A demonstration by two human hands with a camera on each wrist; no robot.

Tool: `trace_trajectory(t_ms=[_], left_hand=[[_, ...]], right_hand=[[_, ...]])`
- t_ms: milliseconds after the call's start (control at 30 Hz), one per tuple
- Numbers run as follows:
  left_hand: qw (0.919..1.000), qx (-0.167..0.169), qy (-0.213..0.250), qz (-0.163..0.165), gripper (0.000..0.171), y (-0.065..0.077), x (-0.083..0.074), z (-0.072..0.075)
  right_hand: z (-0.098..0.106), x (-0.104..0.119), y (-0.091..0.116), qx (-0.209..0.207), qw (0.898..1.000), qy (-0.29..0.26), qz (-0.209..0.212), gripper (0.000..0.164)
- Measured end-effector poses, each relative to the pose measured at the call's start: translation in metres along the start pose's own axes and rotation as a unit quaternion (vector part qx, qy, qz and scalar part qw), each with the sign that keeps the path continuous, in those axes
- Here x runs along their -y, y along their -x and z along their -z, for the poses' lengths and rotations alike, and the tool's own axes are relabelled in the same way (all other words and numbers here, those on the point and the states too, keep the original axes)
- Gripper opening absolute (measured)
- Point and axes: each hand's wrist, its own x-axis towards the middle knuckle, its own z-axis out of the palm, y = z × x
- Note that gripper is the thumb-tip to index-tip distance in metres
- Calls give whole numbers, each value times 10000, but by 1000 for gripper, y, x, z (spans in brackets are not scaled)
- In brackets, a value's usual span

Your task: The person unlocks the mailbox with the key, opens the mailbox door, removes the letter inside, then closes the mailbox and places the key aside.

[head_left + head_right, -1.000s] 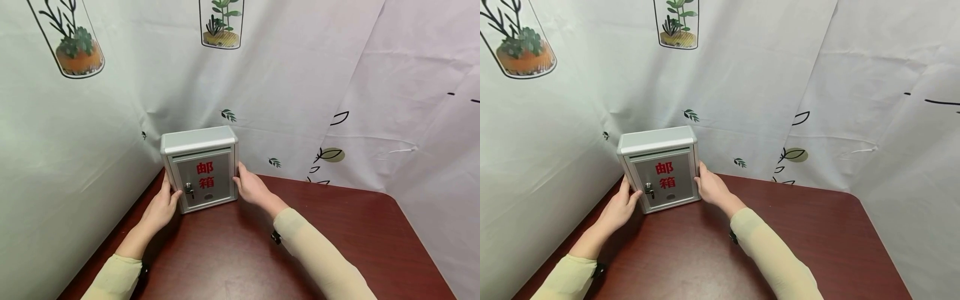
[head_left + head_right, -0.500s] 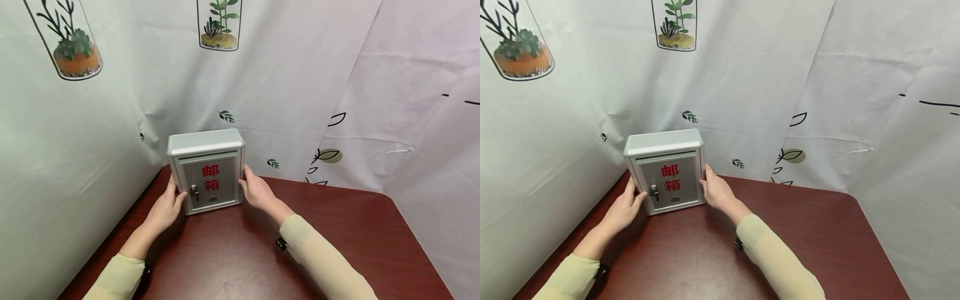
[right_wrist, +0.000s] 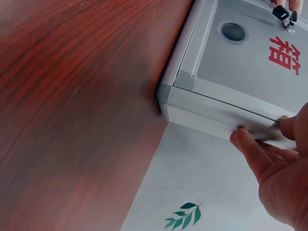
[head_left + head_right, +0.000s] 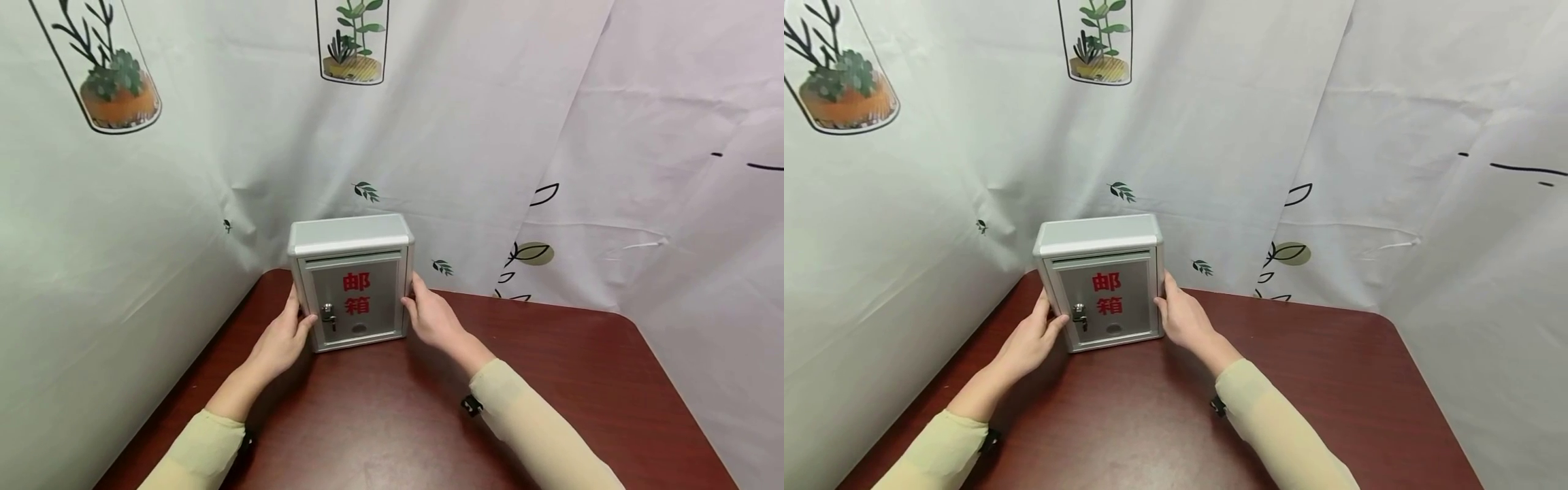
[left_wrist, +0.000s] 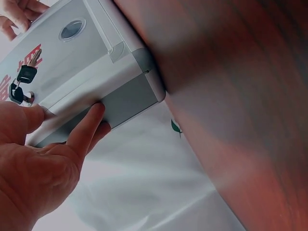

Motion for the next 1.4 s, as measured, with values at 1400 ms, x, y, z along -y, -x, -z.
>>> trace_trajectory(t_ms=[1400], left_hand=[[9946, 590, 567, -632, 87, -39, -53, -58]], right_hand=[[49, -50, 70, -1061, 9934, 352, -259, 61]])
